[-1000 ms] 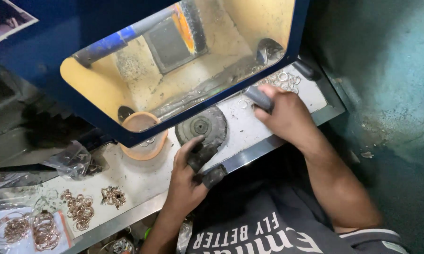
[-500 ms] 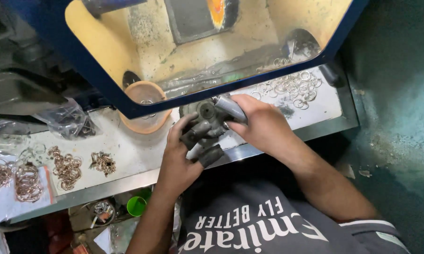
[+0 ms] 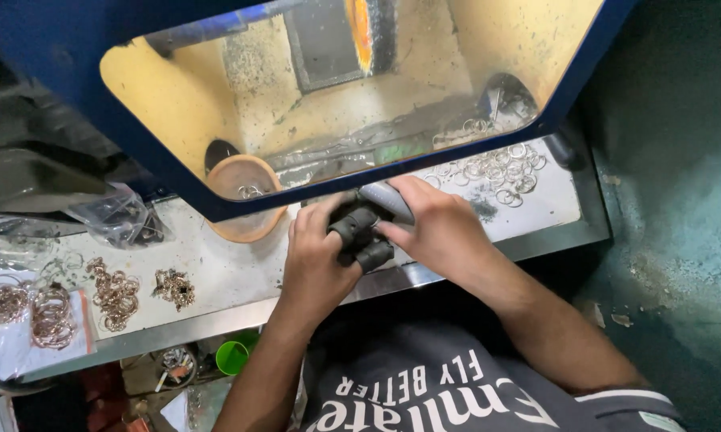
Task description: A person uses a handheld rotary tool to grind and smooth small jewelry rings at a workshop bench.
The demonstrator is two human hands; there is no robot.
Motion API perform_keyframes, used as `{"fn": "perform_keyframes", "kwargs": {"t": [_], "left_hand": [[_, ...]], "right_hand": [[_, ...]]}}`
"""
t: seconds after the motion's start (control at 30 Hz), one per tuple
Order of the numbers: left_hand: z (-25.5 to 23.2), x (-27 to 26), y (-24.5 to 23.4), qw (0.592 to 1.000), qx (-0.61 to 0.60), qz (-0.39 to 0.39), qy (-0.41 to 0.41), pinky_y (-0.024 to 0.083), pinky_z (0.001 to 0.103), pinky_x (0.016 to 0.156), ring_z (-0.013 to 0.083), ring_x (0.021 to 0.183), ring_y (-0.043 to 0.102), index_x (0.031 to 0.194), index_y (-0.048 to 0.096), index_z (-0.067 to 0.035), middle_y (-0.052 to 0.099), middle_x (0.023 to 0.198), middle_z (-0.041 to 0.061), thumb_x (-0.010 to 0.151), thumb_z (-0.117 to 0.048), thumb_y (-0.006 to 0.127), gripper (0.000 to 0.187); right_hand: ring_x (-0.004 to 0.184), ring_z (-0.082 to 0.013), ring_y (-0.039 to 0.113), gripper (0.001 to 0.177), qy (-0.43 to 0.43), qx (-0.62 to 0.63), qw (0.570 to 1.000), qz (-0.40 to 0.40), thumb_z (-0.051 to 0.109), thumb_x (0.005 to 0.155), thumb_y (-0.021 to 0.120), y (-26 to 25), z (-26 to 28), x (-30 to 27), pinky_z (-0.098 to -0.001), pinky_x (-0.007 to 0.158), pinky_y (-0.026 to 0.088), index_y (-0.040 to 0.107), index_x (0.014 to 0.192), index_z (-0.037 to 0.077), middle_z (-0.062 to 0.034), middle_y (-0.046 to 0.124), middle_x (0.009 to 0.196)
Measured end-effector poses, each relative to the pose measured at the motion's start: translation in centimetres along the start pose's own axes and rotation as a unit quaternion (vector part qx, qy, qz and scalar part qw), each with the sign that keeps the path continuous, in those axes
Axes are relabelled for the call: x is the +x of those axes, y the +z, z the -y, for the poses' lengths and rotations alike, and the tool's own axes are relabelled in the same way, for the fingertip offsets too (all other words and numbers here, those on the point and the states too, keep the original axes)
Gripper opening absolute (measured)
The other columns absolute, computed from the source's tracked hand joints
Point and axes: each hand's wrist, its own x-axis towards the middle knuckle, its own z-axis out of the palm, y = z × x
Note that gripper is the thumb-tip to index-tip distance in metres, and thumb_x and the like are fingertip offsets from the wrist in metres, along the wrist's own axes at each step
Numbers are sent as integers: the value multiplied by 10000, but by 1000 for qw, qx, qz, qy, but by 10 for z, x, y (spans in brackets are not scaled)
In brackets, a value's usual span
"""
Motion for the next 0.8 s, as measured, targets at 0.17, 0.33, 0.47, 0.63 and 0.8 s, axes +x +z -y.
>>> {"fn": "perform_keyframes", "kwargs": {"t": [0.17,0.33,0.47,0.63,0.8], "left_hand": [[20,-10,15,1000,-5,15,10,426,426,880,331,1162,577,809,767,-13,686,1236,88,608,-72,825,217],[21,-8,8,999,-41,7,7,428,450,913,384,1177,583,813,756,30,680,1249,150,599,-59,815,239],[23,-7,5,999,-48,5,15,423,456,915,396,1182,575,801,746,31,673,1263,165,590,-39,801,229],[19,-4,2,998,-53,-15,29,426,465,894,385,1166,582,801,739,19,679,1219,131,560,-47,802,257],[20,-6,6,997,-58,-38,27,437,448,867,353,1132,598,779,740,-12,692,1146,98,572,-47,812,222]], "right_hand": [[1063,-356,728,610,90,63,988,111,299,815,810,-11,7,5,-476,876,576,579,1360,151,-85,739,1143],[1075,-374,726,627,101,84,980,149,263,804,808,-19,13,11,-478,890,577,573,1378,166,-101,757,1138],[1104,-384,713,692,107,77,976,175,263,780,805,-25,20,13,-501,930,561,545,1416,182,-103,768,1139],[1081,-396,715,768,88,17,989,114,327,734,861,-23,29,14,-528,914,557,568,1416,126,-164,751,1150],[1121,-377,692,959,61,-2,997,50,357,641,920,-20,25,9,-543,908,550,536,1493,144,-155,726,1220]]}}
